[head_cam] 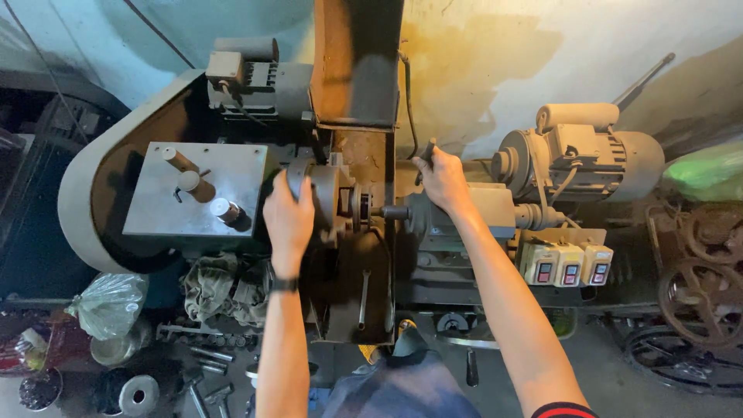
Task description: The person operates a metal lathe in a workshop, using a wrench to tighten the chuck and a T-handle bar to rotate the spindle. They repeatedly adjust the chuck and spindle components while the machine is running.
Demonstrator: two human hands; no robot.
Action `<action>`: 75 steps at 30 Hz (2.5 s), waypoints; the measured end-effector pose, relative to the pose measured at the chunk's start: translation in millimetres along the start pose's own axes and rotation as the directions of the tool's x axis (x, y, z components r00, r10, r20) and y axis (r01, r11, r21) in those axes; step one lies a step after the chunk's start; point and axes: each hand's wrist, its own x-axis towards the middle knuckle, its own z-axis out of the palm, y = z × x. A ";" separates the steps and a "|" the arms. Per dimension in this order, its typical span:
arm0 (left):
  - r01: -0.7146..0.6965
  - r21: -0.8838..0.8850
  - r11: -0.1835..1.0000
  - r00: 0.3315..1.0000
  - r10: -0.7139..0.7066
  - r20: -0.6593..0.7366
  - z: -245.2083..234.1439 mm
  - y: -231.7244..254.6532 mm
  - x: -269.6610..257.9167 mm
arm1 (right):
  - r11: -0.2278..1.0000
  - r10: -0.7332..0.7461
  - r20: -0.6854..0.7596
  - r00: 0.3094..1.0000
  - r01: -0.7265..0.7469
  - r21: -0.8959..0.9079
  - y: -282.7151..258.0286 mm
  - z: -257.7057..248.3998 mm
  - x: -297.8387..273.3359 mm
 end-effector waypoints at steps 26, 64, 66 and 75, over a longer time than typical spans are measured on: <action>-0.005 0.216 0.976 0.981 -0.037 0.190 31.3 -20.4 60.4 | 0.965 0.149 0.034 0.988 -0.153 0.212 0.3 -2.7 3.7; 0.078 0.344 0.936 0.990 -0.114 0.085 27.5 -14.2 53.4 | 0.925 0.271 0.089 0.958 -0.285 0.251 -37.1 34.0 67.9; 0.052 0.313 0.948 0.994 -0.080 0.077 24.1 -10.5 47.6 | 0.944 0.216 -0.047 0.975 -0.197 0.265 -26.6 12.6 56.1; -0.314 -0.204 0.927 0.922 0.246 -0.299 6.4 -22.6 -74.3 | 1.000 0.015 -0.022 1.000 -0.016 -0.017 5.9 -0.5 12.7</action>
